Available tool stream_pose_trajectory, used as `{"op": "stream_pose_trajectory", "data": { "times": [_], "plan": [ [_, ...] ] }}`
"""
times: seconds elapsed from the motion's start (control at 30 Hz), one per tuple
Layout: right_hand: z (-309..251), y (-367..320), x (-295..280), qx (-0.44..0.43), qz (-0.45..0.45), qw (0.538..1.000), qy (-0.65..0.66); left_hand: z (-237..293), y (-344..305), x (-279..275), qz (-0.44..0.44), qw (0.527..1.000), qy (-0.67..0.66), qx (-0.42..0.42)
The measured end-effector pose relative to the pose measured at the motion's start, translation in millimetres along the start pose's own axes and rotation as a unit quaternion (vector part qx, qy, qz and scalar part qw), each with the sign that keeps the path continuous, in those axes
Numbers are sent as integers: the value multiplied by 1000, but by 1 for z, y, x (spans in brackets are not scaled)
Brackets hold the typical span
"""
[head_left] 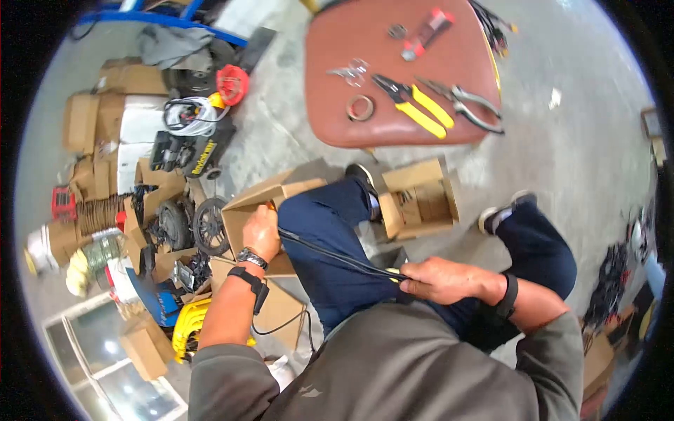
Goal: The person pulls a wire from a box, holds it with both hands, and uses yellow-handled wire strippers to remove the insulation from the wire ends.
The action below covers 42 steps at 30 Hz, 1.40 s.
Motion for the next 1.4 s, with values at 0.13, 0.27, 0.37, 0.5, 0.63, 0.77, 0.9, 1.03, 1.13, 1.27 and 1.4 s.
{"op": "stream_pose_trajectory", "data": {
  "times": [0.13, 0.27, 0.37, 0.5, 0.63, 0.77, 0.9, 1.03, 1.13, 1.27, 1.4],
  "plan": [
    [3, 6, 5, 74, -25, 997, -26, -3, -5, -3, 5, 999, -32, -7],
    [12, 8, 11, 148, 19, 988, -26, 0, -16, 3, 56, 998, -18, -22],
    [-3, -1, 15, 130, 33, 991, -26, 1, -18, -3, 58, 998, -29, -22],
    [-40, -17, 19, 122, 73, 983, -119, 2, -12, -20, 32, 998, -44, 28],
    [-73, -45, 21, 119, 129, 973, -150, 7, 4, -35, 116, 989, -55, 68],
    [-118, -90, 20, 136, 201, 947, -213, 41, 36, -52, 219, 968, -80, 92],
    [-144, -144, 28, 205, 264, 923, -191, 97, 50, -64, 232, 947, -179, 133],
    [-168, -182, 42, 272, 313, 884, -217, 156, 49, -28, 235, 928, -249, 148],
    [-175, -199, 50, 293, 350, 866, -206, 193, 27, -4, 194, 922, -302, 144],
    [-167, -217, 49, 233, 412, 861, -189, 210, -7, 22, 155, 924, -329, 119],
    [-161, -227, 43, 190, 465, 853, -144, 203, -14, 36, 109, 937, -317, 95]
  ]
}}
Point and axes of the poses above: each hand's wrist, its own y-axis towards the middle knuckle, its own x-axis out of the palm, z = x × y, the point moved 1 cm from there along y, towards the middle knuckle, and after that the axes turned 12 degrees about z, right-handed, at the moved point
